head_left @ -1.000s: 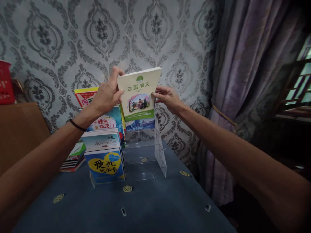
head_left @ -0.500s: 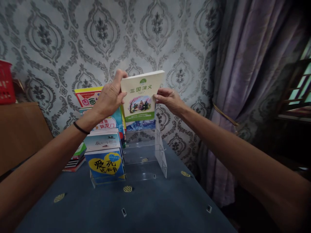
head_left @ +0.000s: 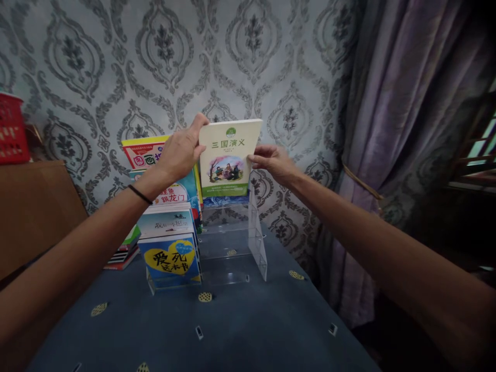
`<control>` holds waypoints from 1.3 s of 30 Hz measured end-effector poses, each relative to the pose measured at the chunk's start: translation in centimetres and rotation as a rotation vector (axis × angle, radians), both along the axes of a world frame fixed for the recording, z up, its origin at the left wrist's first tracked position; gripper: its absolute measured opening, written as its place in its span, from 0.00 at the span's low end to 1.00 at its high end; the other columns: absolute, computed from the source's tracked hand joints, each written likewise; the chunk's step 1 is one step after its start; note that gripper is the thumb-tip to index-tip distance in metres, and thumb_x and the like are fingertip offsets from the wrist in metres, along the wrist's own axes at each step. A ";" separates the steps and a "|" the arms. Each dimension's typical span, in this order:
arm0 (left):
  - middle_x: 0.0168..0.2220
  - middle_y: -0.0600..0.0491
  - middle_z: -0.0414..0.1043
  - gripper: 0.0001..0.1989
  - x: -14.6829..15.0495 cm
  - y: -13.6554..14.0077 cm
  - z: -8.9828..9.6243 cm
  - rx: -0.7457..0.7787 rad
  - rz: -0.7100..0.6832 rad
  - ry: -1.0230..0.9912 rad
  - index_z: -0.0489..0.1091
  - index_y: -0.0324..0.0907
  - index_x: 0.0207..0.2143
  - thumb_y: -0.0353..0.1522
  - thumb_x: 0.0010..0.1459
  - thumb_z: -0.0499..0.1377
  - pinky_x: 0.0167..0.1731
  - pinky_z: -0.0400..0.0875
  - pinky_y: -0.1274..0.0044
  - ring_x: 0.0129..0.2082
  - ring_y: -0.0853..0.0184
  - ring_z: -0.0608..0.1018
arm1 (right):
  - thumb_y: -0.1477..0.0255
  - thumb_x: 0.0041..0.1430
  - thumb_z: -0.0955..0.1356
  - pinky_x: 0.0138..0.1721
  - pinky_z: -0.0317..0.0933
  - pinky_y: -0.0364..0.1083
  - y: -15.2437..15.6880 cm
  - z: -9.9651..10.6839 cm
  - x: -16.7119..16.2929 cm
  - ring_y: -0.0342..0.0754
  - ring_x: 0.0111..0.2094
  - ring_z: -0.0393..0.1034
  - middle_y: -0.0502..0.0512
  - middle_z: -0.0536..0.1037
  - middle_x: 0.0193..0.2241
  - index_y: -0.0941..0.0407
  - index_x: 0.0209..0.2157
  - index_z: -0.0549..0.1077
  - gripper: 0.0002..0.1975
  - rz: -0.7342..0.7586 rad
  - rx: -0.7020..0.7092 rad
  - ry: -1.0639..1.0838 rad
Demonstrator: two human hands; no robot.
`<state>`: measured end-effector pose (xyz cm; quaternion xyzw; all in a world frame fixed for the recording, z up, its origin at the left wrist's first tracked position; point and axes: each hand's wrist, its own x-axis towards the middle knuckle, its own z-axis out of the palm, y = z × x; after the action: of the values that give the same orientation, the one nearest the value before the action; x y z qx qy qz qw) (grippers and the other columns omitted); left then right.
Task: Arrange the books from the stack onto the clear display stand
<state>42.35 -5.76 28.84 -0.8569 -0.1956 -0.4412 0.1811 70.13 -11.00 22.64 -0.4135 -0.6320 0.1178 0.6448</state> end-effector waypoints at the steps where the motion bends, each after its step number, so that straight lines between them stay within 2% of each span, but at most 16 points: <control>1: 0.39 0.52 0.76 0.23 0.1 -0.1 0.0 0.021 0.038 0.011 0.62 0.47 0.58 0.28 0.61 0.57 0.46 0.71 0.68 0.43 0.58 0.78 | 0.56 0.41 0.80 0.35 0.70 0.46 0.1 -0.1 0.1 0.49 0.38 0.76 0.53 0.83 0.36 0.54 0.35 0.80 0.22 -0.007 -0.004 0.008; 4: 0.44 0.48 0.76 0.20 0.6 -0.4 0.0 0.047 0.139 0.048 0.64 0.46 0.56 0.29 0.62 0.56 0.48 0.69 0.66 0.46 0.55 0.76 | 0.55 0.41 0.80 0.35 0.71 0.45 0.3 -0.6 0.2 0.49 0.38 0.76 0.52 0.83 0.36 0.54 0.35 0.80 0.22 -0.019 -0.008 0.043; 7: 0.44 0.46 0.76 0.17 1.0 -0.7 0.0 0.035 0.191 0.065 0.66 0.45 0.55 0.30 0.64 0.54 0.49 0.68 0.64 0.47 0.54 0.76 | 0.55 0.42 0.80 0.36 0.72 0.45 0.5 -1.0 0.3 0.49 0.39 0.76 0.52 0.83 0.37 0.54 0.35 0.80 0.22 -0.013 -0.011 0.065; 13: 0.46 0.44 0.76 0.17 1.6 -0.6 0.8 -0.006 0.193 0.089 0.65 0.42 0.55 0.29 0.65 0.52 0.52 0.66 0.62 0.50 0.51 0.75 | 0.52 0.46 0.78 0.34 0.73 0.44 1.1 -1.7 0.5 0.49 0.40 0.77 0.52 0.84 0.40 0.53 0.39 0.80 0.23 0.012 0.025 0.074; 17: 0.45 0.44 0.76 0.17 2.0 0.0 0.6 -0.024 0.211 0.096 0.65 0.42 0.55 0.26 0.64 0.53 0.52 0.66 0.63 0.50 0.52 0.76 | 0.51 0.48 0.77 0.32 0.72 0.43 1.7 -2.4 0.6 0.49 0.41 0.77 0.52 0.83 0.42 0.51 0.44 0.80 0.25 -0.006 0.042 0.076; 24: 0.40 0.46 0.77 0.16 1.9 0.3 -0.2 -0.040 0.254 0.114 0.68 0.41 0.53 0.25 0.63 0.54 0.49 0.69 0.66 0.46 0.55 0.78 | 0.50 0.48 0.76 0.28 0.70 0.42 2.0 -3.2 0.1 0.49 0.39 0.76 0.53 0.83 0.39 0.52 0.42 0.80 0.25 -0.019 0.060 0.093; 29: 0.42 0.44 0.78 0.14 1.8 0.1 0.6 0.009 0.328 0.177 0.71 0.39 0.50 0.26 0.64 0.52 0.51 0.69 0.65 0.48 0.53 0.78 | 0.53 0.49 0.76 0.27 0.69 0.42 2.0 -3.3 -0.4 0.47 0.36 0.74 0.49 0.80 0.33 0.51 0.46 0.73 0.26 -0.010 0.107 0.130; 33: 0.44 0.44 0.78 0.14 1.1 -0.3 1.4 0.071 0.289 0.159 0.72 0.39 0.49 0.27 0.66 0.50 0.50 0.69 0.66 0.47 0.55 0.78 | 0.55 0.47 0.77 0.27 0.69 0.43 2.2 -3.7 -0.6 0.48 0.35 0.73 0.47 0.76 0.32 0.50 0.46 0.67 0.28 -0.051 0.125 0.183; 39: 0.49 0.43 0.75 0.16 -0.1 -0.7 3.6 0.192 0.295 0.072 0.73 0.43 0.49 0.28 0.66 0.48 0.49 0.68 0.65 0.51 0.53 0.74 | 0.53 0.47 0.75 0.28 0.71 0.44 2.1 -4.5 -0.9 0.50 0.37 0.74 0.51 0.78 0.34 0.52 0.48 0.67 0.30 -0.106 0.058 0.160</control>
<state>42.21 -6.45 32.47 -0.8130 -0.2696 -0.3957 0.3314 69.25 -8.90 18.11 -0.4169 -0.5590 0.0978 0.7100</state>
